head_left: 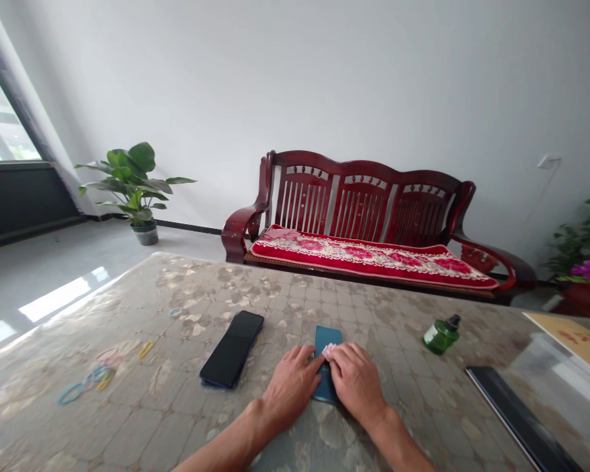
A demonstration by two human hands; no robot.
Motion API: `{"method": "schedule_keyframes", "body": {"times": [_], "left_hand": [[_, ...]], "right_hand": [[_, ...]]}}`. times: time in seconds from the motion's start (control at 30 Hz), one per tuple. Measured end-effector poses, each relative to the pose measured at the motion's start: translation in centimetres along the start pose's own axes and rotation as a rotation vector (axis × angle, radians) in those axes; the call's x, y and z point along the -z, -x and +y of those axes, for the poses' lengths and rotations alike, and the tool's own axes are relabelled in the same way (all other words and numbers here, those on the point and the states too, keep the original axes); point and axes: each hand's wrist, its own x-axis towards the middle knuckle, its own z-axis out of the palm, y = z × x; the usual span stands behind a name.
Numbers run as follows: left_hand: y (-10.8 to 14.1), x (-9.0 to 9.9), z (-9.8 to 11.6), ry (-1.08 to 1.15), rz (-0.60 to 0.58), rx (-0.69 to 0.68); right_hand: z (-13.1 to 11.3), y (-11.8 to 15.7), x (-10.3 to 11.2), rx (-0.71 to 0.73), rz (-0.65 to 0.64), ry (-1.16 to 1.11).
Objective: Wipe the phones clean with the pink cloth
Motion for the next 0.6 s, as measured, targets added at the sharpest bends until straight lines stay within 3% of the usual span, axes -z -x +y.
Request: {"method": "schedule_keyframes", "body": {"times": [0.27,0.43,0.6], "left_hand": [[-0.2,-0.6,-0.4,-0.018,0.011,-0.003],[-0.3,-0.2,-0.1,-0.041,0.000,0.028],[-0.3,0.2,0.1,-0.027,-0.003,0.046]], "right_hand": [[0.6,0.1,0.6,0.052,-0.097,-0.092],[2.2,-0.6,1.6,0.204,-0.166,-0.171],[2.7,-1.1,1.1,0.278,-0.177,-0.171]]}}
